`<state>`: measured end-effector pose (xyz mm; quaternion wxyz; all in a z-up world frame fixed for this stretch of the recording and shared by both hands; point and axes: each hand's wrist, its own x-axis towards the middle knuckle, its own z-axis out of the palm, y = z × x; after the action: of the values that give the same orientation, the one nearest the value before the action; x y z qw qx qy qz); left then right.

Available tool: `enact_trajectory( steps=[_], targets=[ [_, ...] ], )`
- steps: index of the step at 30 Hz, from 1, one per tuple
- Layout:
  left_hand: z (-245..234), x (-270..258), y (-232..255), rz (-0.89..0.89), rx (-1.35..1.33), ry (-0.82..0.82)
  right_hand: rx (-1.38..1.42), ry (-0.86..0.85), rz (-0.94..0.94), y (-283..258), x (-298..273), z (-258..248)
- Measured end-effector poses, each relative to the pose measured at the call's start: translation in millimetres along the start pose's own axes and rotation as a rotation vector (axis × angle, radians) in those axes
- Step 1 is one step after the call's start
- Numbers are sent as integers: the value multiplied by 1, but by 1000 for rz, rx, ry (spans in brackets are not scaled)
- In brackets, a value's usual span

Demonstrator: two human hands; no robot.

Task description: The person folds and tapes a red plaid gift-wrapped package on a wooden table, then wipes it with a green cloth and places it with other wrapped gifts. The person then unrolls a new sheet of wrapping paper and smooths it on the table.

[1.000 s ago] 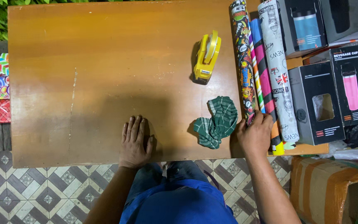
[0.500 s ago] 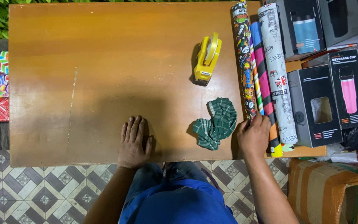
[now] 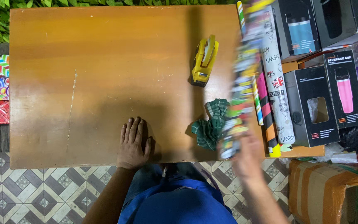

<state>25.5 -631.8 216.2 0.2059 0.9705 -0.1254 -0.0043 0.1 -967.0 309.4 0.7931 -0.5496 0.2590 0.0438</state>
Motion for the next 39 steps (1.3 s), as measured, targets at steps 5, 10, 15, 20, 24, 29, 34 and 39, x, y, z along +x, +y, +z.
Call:
enact_trajectory(
  steps=[5, 10, 15, 20, 24, 29, 34, 39],
  targets=[
    [-14, -2, 15, -171, -378, 51, 256, -329, 325, 76, -8, 74],
    [-15, 3, 23, -756, -1626, -22, 111, -500, 509, 129, 5, 107],
    [-18, 4, 4, -655, -1111, 229, -848, -319, 18, 132, -3, 127],
    [-30, -11, -21, -749, -851, 124, -847, -404, 83, 119, -9, 175],
    [-36, -10, -31, -787, -1044, 52, -798, -473, -62, 124, -19, 210],
    [-46, -18, -72, -776, -988, 19, -690, -398, -65, 161, -19, 235],
    [-57, -29, -105, -691, -828, 87, -854, -280, -189, 175, -32, 278],
    [-64, -41, -124, -622, -912, 87, -976, -130, -390, 166, -46, 301]
  ],
)
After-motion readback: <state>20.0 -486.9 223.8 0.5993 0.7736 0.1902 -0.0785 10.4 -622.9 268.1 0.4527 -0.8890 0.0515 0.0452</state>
